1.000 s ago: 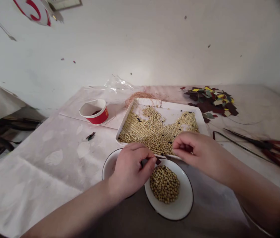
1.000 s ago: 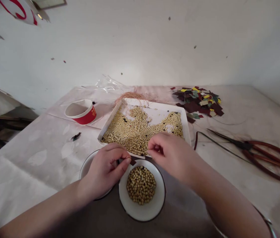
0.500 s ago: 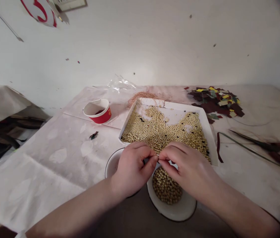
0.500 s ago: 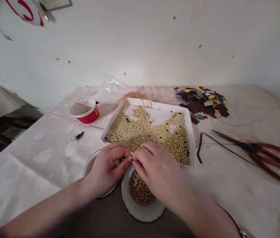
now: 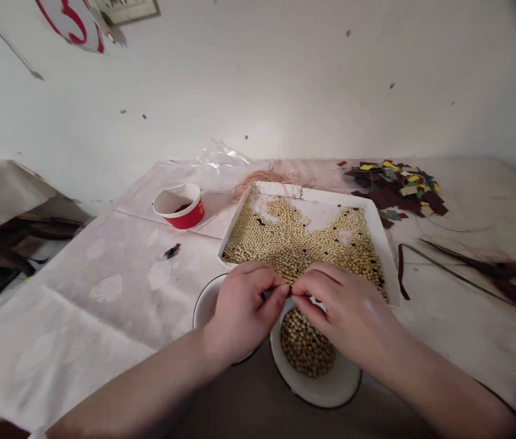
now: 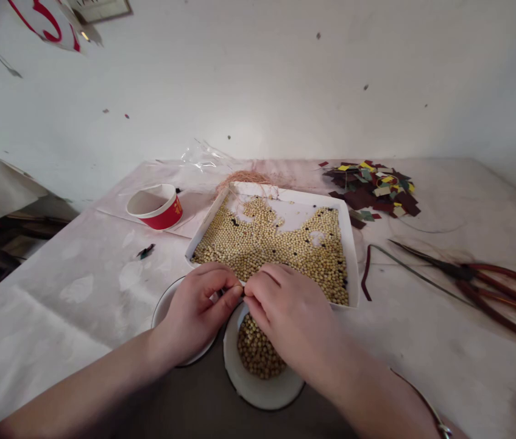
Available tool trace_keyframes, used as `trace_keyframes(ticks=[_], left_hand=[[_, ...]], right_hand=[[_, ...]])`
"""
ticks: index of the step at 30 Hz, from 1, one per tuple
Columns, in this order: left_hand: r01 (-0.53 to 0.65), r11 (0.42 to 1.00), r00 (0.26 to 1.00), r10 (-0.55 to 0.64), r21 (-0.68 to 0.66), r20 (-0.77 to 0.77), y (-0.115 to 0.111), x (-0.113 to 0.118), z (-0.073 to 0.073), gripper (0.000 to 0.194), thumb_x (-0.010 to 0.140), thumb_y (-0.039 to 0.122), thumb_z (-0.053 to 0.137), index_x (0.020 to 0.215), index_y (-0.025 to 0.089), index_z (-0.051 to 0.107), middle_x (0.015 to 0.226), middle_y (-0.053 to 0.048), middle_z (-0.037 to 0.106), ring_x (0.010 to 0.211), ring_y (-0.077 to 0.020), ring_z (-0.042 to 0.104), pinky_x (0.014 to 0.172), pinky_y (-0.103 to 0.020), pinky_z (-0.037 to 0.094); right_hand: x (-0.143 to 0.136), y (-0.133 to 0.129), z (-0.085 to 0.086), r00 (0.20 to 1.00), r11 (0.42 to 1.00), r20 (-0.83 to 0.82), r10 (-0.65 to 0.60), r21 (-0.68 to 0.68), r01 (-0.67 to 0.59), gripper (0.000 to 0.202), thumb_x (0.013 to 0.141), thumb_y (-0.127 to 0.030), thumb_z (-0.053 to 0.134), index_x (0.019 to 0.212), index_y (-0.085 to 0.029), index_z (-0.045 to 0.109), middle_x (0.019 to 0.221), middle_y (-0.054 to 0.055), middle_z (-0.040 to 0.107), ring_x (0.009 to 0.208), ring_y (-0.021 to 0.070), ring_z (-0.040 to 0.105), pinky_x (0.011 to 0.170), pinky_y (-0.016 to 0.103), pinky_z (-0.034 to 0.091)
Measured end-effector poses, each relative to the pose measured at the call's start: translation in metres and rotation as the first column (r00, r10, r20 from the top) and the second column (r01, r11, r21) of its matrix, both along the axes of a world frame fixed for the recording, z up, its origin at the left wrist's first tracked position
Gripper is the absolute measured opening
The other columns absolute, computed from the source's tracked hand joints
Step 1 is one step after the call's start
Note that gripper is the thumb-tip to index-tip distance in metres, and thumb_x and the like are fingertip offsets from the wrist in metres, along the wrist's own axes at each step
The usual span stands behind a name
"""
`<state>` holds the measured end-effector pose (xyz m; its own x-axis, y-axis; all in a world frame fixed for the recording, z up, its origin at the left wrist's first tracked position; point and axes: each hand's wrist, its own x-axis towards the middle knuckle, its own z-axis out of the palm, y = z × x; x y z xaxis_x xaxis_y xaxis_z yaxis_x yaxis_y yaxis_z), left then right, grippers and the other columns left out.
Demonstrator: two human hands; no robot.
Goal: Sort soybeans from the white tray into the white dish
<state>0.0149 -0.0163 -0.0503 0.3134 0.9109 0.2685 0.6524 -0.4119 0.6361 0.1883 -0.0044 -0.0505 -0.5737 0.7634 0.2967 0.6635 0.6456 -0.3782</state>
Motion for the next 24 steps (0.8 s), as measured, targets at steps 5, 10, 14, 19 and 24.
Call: trace_keyframes(ticks=[5, 10, 14, 19, 24], left_hand=[[0.001, 1.000, 1.000, -0.001, -0.002, 0.008, 0.000, 0.000, -0.001, 0.019, 0.084, 0.020, 0.049, 0.067, 0.016, 0.053, 0.065, 0.000, 0.054, 0.067, -0.0130, 0.048, 0.063, -0.026, 0.038], [0.003, 1.000, 1.000, -0.003, 0.004, 0.005, 0.000, 0.000, -0.001, 0.021, 0.085, 0.020, 0.049, 0.064, 0.016, 0.051, 0.064, 0.000, 0.053, 0.066, -0.0126, 0.048, 0.062, -0.026, 0.038], [0.013, 1.000, 1.000, -0.013, 0.002, -0.005, -0.001, 0.000, 0.001, 0.021, 0.085, 0.020, 0.048, 0.064, 0.016, 0.050, 0.063, 0.000, 0.052, 0.066, -0.0128, 0.048, 0.063, -0.026, 0.038], [0.018, 0.999, 1.000, -0.018, -0.026, -0.014, -0.002, 0.000, 0.003, 0.019, 0.085, 0.018, 0.048, 0.066, 0.017, 0.051, 0.066, 0.000, 0.054, 0.068, -0.0129, 0.048, 0.065, -0.026, 0.038], [0.031, 0.999, 0.999, -0.031, -0.017, 0.009, -0.001, 0.000, 0.001, 0.018, 0.085, 0.018, 0.048, 0.067, 0.017, 0.052, 0.067, 0.001, 0.054, 0.068, -0.0122, 0.049, 0.067, -0.026, 0.037]], right_hand=[[-0.003, 0.001, 0.000, 1.000, 1.000, 0.004, -0.001, -0.012, 0.001, 0.011, 0.084, -0.018, 0.051, 0.074, -0.019, 0.055, 0.077, 0.002, 0.056, 0.072, 0.0169, 0.052, 0.064, 0.031, 0.038], [-0.003, -0.005, 0.007, 0.988, 0.987, 0.078, 0.137, -0.094, -0.129, 0.008, 0.079, -0.014, 0.055, 0.073, -0.019, 0.056, 0.077, 0.001, 0.058, 0.070, 0.0162, 0.054, 0.061, 0.029, 0.038], [0.013, 0.005, 0.019, 0.995, 0.981, 0.045, 0.088, -0.178, -0.079, 0.011, 0.083, -0.021, 0.053, 0.075, -0.021, 0.060, 0.078, 0.000, 0.059, 0.072, 0.0150, 0.055, 0.063, 0.028, 0.039], [0.046, 0.036, 0.006, 0.974, 0.968, 0.154, -0.169, -0.160, 0.193, 0.011, 0.082, -0.023, 0.052, 0.081, -0.020, 0.062, 0.083, 0.003, 0.063, 0.074, 0.0172, 0.057, 0.064, 0.028, 0.040], [0.061, 0.055, -0.027, 0.951, 0.959, 0.287, -0.116, -0.216, 0.182, 0.009, 0.074, -0.017, 0.055, 0.079, -0.019, 0.062, 0.077, 0.004, 0.063, 0.069, 0.0172, 0.057, 0.059, 0.025, 0.038]])
